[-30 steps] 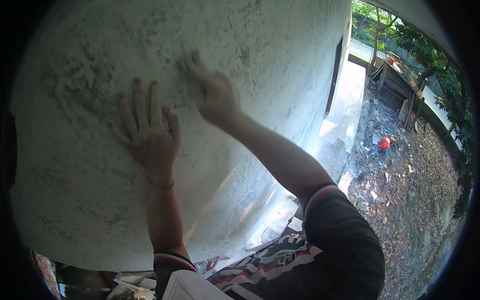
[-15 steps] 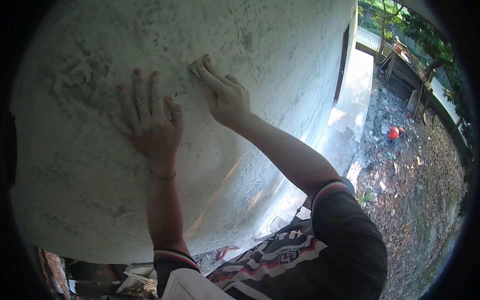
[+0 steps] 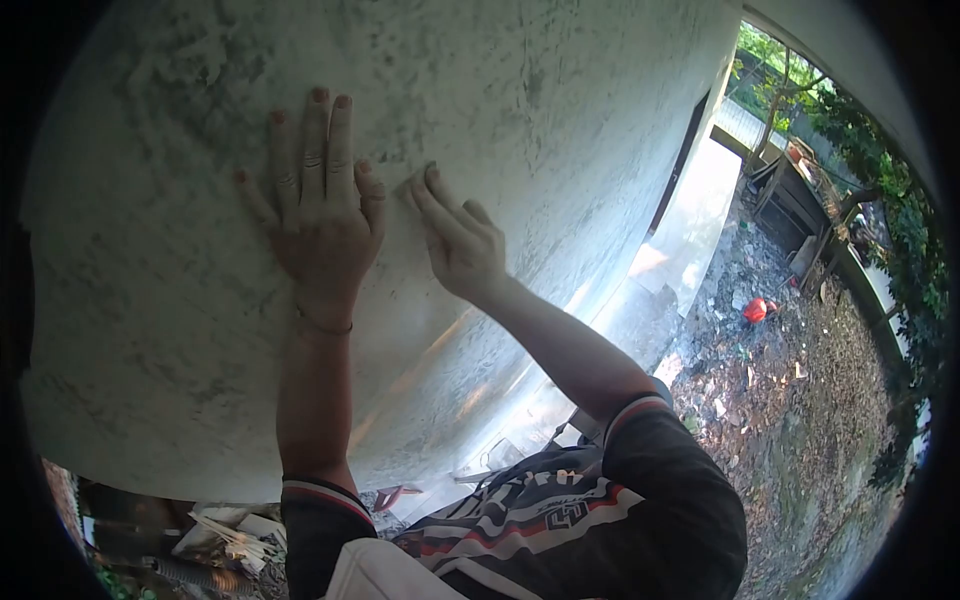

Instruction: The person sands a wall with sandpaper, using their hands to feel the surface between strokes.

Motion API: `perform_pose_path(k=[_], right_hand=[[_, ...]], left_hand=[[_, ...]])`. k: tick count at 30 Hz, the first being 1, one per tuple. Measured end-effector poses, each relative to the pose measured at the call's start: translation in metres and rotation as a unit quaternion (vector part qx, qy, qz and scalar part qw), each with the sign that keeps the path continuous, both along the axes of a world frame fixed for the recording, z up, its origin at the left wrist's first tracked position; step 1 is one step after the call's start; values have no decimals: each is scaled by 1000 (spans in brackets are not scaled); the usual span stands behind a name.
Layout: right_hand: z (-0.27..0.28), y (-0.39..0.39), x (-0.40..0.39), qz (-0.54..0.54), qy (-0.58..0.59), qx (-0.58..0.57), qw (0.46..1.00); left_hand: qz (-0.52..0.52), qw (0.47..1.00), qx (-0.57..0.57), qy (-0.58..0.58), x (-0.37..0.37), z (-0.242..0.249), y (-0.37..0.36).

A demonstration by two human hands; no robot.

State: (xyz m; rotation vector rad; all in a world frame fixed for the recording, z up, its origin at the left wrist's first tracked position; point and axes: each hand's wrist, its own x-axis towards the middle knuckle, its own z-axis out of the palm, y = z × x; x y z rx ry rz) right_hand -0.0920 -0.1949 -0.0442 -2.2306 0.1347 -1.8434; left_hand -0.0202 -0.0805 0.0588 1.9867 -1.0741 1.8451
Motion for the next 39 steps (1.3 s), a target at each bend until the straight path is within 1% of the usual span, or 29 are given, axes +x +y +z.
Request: perform_pose_path(k=[3,4,7,9,10,12,13,14,16,18,19,20,22,23,24,25,26,27,29,30,31,32,33,34,36,37,38,39], right_hand=[[30,-17,-3,-31,-56,-33,997],[34,-17,-6,-41,-55,-22,997],[1,4,-23,18,95,-31,995],[-47,25,-37,25,214,-20,976],[-61,28,-39,23,192,-17,981],[-75,27,-33,27,144,-17,989],[-60,27,-27,18,109,-24,994],[-42,24,-17,8,74,-26,997],[-13,25,-3,1,21,-27,999],[5,26,8,14,-20,-37,999],[-6,30,9,22,-1,-31,999],[-30,37,8,33,17,-27,999],[-72,48,11,52,23,-28,998],[-95,55,10,62,18,-29,997],[-107,59,11,72,14,-29,997],[-96,61,15,63,2,-38,997],[-73,63,18,52,-8,-44,998],[-52,65,20,40,-18,-50,998],[-18,67,27,56,-54,-40,996],[-13,71,29,67,-70,-37,995],[-30,74,29,61,-49,-41,996],[-60,73,26,57,-29,-46,997],[-80,74,25,54,-9,-55,997],[-87,77,24,35,4,-53,998],[-96,81,22,-7,35,-50,998],[-75,84,23,-6,9,-35,999],[-34,84,28,-8,-19,-18,1000],[-13,85,31,-11,-48,-3,999]], left_hand=[[-24,1000,-3,3,2,-1,-2],[-31,999,-7,12,2,-2,-3],[-32,999,-22,14,1,-4,-4],[-58,998,-22,31,-3,-10,-3],[-68,997,-21,37,-4,-12,-1],[-174,983,-25,61,-3,-18,5],[-224,972,-23,72,-2,-23,10],[-325,941,-24,94,4,-30,18],[-515,845,-24,141,14,-51,39],[-599,733,-152,284,6,-96,71],[-633,688,-220,278,-5,-115,78],[-661,639,-288,268,-19,-136,83],[-559,730,-210,332,-30,-186,106],[-468,791,-140,369,-38,-204,113],[-367,814,-59,446,-50,-220,121],[-327,804,-33,496,-59,-239,128],[-332,786,-21,521,-64,-263,136],[-334,790,6,513,-68,-273,142],[-324,823,31,465,-71,-266,144],[-307,848,28,431,-69,-253,141],[-286,871,25,398,-64,-231,135],[-263,893,22,364,-58,-211,131],[-243,919,20,309,-50,-198,130],[-222,942,18,253,-41,-184,128],[-166,970,25,178,-28,-150,116],[-129,980,25,152,-21,-137,109],[-94,987,27,125,-14,-130,104],[-91,989,32,110,-6,-132,105]])
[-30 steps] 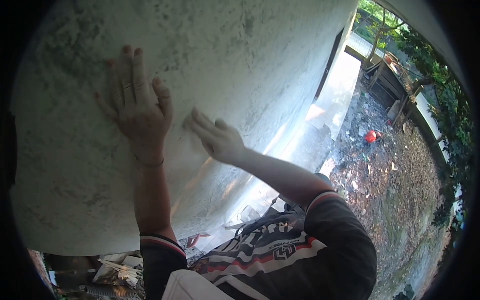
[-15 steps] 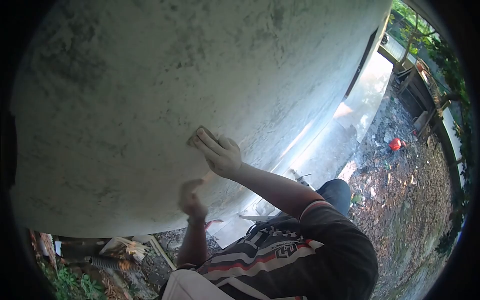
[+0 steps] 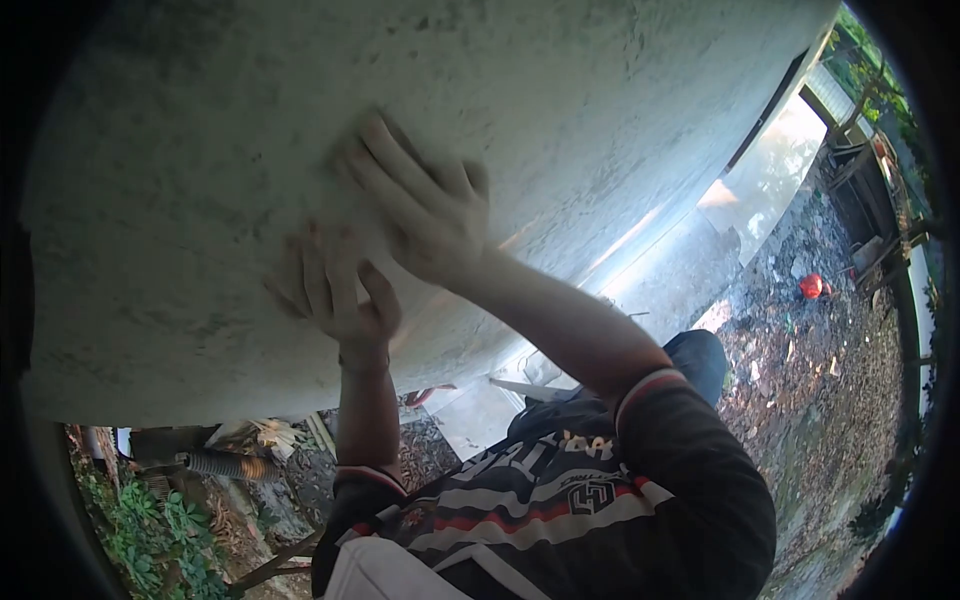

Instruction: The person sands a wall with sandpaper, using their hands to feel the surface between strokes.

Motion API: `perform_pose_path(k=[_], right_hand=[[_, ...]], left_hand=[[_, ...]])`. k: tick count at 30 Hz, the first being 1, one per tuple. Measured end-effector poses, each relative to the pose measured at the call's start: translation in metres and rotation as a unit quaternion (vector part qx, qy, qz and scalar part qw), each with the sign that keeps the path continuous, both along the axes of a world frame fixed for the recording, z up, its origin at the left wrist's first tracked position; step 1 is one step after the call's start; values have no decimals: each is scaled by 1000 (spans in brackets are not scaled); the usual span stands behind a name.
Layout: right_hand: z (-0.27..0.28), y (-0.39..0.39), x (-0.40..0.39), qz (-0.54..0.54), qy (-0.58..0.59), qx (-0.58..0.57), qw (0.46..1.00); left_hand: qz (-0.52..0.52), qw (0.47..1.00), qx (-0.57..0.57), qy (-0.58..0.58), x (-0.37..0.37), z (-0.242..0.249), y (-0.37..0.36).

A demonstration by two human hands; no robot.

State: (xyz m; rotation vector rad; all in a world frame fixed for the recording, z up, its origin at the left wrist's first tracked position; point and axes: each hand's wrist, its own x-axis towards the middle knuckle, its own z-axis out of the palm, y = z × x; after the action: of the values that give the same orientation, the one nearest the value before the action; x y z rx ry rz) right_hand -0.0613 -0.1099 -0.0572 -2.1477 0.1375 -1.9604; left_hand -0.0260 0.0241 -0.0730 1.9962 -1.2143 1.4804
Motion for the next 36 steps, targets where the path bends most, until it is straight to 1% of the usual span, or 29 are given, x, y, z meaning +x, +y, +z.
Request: perform_pose_path(k=[3,4,5,6,8,9,11,12,15,16,17,19,20,21,22,23,24,25,26,27,28,30,31,32,33,34,35,36], right_hand=[[2,3,3,19,-6,-4,1000],[-20,2,0,12,22,-17,1000],[-62,0,-7,5,49,-31,998],[-66,2,-12,-3,78,-45,996],[-72,-3,-6,-11,56,-52,997],[-64,-1,-6,-22,48,-46,998],[-14,-4,5,0,-3,-15,1000],[0,-10,6,11,-30,-5,999],[-15,-16,-3,6,9,-43,999],[-35,-21,-15,1,68,-40,997],[-67,-27,-33,-7,128,-34,991],[-132,-45,-64,44,175,91,979],[-156,-52,-85,49,221,170,959],[-170,-61,-106,32,240,237,941],[-181,-69,-126,18,277,333,901],[-205,-81,-141,35,244,404,881],[-237,-91,-156,-20,220,478,850],[-248,-100,-170,-70,233,546,802],[-258,-107,-188,-120,243,610,745],[-325,-123,-207,-180,300,550,758],[-329,-123,-218,-212,309,575,727],[-332,-121,-240,-270,327,622,658],[-318,-121,-252,-232,382,640,625],[-319,-120,-261,-191,431,654,591],[-329,-116,-266,-217,430,646,592],[-338,-112,-269,-242,432,634,594],[-344,-110,-272,-265,438,618,596],[-354,-109,-278,-272,451,617,585]], left_hand=[[-9,999,-5,-42,18,-8,4],[-22,999,-12,-44,19,-12,4],[-35,998,-19,-47,20,-14,5],[-39,998,-24,-42,21,-15,7],[-50,998,-34,-25,19,-18,9],[-44,998,-32,-24,18,-19,9],[-40,999,-27,-21,18,-17,6],[-49,998,-24,-17,17,-17,4],[-73,997,-18,-23,19,-13,9],[-79,996,-13,-28,19,-12,10],[-87,996,-7,-32,19,-12,11],[-107,994,-3,-28,19,-12,18],[-117,993,0,-22,16,-14,18],[-156,988,-13,5,9,-22,15],[-195,980,-24,35,-1,-36,10],[-232,970,-32,67,-10,-52,2],[-303,946,37,107,-24,-74,-12],[-371,911,105,146,-43,-94,-31],[-386,882,202,182,-65,-104,-48],[-371,847,252,284,-78,-135,-62],[-349,799,304,385,-92,-178,-71],[-290,703,319,565,-118,-264,-82],[-263,645,319,642,-134,-291,-82],[-232,584,315,712,-149,-315,-80],[-229,579,346,702,-160,-340,-79],[-221,558,396,695,-170,-357,-78],[-219,549,418,689,-181,-370,-73],[-216,543,436,684,-191,-383,-71]])
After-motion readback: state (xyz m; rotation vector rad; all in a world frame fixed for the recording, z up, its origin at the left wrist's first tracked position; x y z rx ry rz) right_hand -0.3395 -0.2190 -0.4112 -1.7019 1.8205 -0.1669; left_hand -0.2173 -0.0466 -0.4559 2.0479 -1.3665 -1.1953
